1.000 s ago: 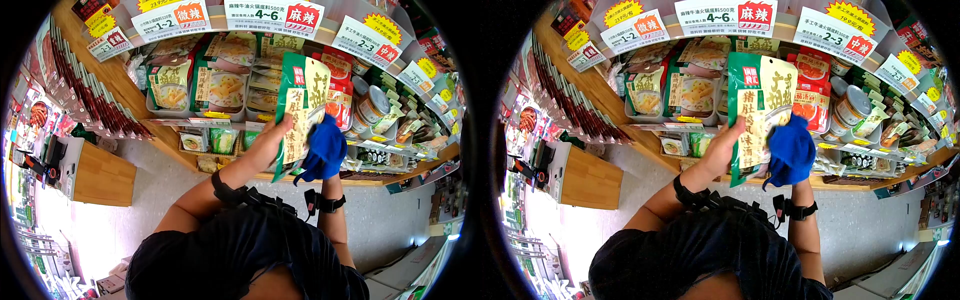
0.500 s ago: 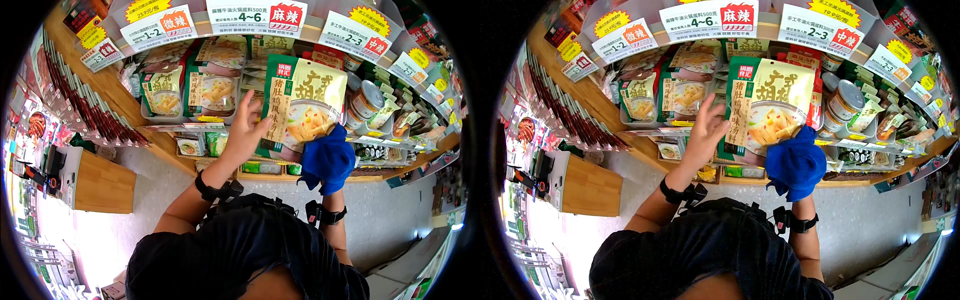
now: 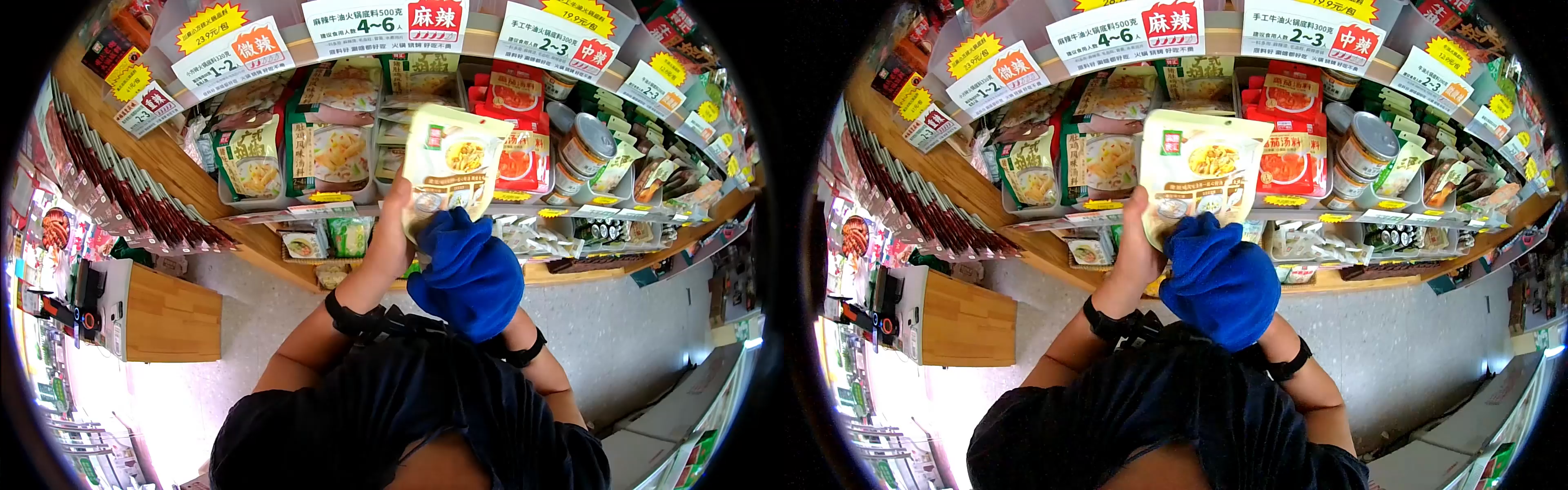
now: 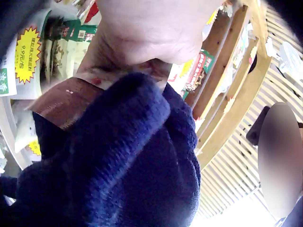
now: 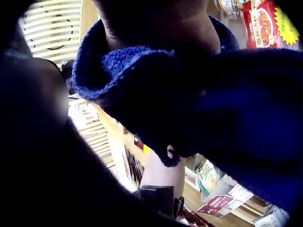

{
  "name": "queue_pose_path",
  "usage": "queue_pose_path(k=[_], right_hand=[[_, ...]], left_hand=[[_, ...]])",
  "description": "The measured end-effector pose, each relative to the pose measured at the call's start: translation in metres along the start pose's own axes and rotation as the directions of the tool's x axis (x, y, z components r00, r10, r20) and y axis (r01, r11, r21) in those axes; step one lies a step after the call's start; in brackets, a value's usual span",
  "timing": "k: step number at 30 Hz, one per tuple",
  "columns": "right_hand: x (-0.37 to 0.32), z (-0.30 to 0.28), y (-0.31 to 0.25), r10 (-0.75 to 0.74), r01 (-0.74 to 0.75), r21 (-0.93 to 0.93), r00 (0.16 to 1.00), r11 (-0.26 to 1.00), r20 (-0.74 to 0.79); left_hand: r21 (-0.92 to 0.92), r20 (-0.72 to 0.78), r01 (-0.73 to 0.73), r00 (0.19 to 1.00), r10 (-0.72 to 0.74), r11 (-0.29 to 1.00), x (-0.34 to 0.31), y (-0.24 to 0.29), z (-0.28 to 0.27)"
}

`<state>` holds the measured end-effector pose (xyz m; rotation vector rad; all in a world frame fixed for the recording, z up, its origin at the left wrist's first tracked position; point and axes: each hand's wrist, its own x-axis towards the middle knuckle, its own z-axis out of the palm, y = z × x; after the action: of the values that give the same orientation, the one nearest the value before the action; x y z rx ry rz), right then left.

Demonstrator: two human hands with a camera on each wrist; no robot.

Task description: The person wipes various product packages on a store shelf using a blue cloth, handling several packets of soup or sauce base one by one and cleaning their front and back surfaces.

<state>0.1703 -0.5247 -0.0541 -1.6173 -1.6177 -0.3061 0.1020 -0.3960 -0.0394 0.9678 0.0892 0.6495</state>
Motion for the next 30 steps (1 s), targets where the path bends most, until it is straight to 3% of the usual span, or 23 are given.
queue_pose_path(k=[4, 6, 8, 10, 12, 14, 15, 17, 18, 20, 22, 23, 24, 25, 27, 30], right_hand=[[-0.003, -0.011, 0.002, 0.147, -0.142, -0.059, 0.986, 0.988, 0.084], [-0.009, -0.018, 0.006, 0.055, -0.060, -0.094, 0.997, 0.994, -0.051], [0.008, -0.024, 0.007, 0.107, -0.112, -0.116, 0.993, 0.987, -0.042], [0.037, -0.038, -0.017, 0.045, -0.050, -0.336, 0.999, 0.940, -0.025], [0.037, -0.030, -0.010, 0.031, -0.053, -0.171, 0.991, 0.984, -0.128], [0.036, -0.014, 0.005, 0.025, -0.027, -0.002, 0.973, 1.000, -0.230], [0.034, 0.002, 0.018, 0.002, -0.008, -0.018, 0.950, 1.000, -0.311], [0.030, 0.036, 0.044, -0.045, 0.020, -0.059, 0.884, 0.998, -0.466], [0.019, 0.034, 0.061, -0.182, 0.079, -0.269, 0.905, 0.960, -0.385], [0.002, 0.026, 0.087, -0.389, 0.219, -0.629, 0.910, 0.746, -0.144], [0.006, 0.027, 0.102, -0.211, 0.160, -0.211, 0.945, 0.964, -0.248], [0.002, 0.037, 0.100, -0.034, 0.055, 0.081, 0.971, 0.995, -0.238], [-0.001, 0.046, 0.098, 0.151, -0.050, 0.405, 0.964, 0.913, -0.220], [-0.002, 0.055, 0.094, 0.325, -0.122, 0.658, 0.926, 0.743, -0.195], [-0.005, 0.060, 0.074, 0.451, -0.245, 0.739, 0.888, 0.627, -0.089], [-0.017, 0.063, 0.044, 0.469, -0.233, 0.949, 0.876, 0.213, 0.110]], left_hand=[[-0.363, -0.051, 0.081, 0.993, -0.107, 0.928, 0.001, 0.006, -0.005], [-0.364, -0.004, 0.098, 0.994, -0.107, 0.926, -0.001, 0.012, -0.012], [-0.366, 0.045, 0.105, 0.994, -0.095, 0.925, -0.005, 0.018, -0.008], [-0.097, 0.016, 0.111, 0.994, -0.110, 0.989, -0.021, 0.015, 0.004], [-0.056, 0.072, 0.046, 0.997, -0.042, 0.997, -0.020, -0.005, 0.009], [-0.200, 0.168, 0.166, 0.977, -0.133, 0.965, -0.018, -0.002, 0.007], [-0.266, 0.216, 0.233, 0.960, -0.178, 0.935, -0.020, 0.000, 0.005], [-0.202, 0.228, 0.224, 0.957, -0.177, 0.953, -0.021, -0.007, -0.004], [-0.195, 0.217, 0.208, 0.962, -0.164, 0.959, -0.023, -0.008, -0.003], [-0.180, 0.194, 0.190, 0.969, -0.154, 0.965, -0.026, -0.007, -0.001], [-0.130, 0.142, 0.120, 0.985, -0.102, 0.984, -0.025, -0.007, -0.001], [-0.084, 0.108, 0.050, 0.993, -0.041, 0.995, -0.022, -0.009, -0.002], [-0.127, 0.127, 0.004, 0.992, 0.012, 0.992, -0.021, 0.000, 0.006], [-0.102, 0.134, -0.052, 0.989, 0.066, 0.993, -0.018, 0.005, 0.010], [-0.069, 0.139, -0.098, 0.984, 0.107, 0.993, -0.016, 0.011, 0.018], [0.249, 0.258, -0.382, 0.912, 0.319, 0.890, -0.008, -0.005, 0.017]])
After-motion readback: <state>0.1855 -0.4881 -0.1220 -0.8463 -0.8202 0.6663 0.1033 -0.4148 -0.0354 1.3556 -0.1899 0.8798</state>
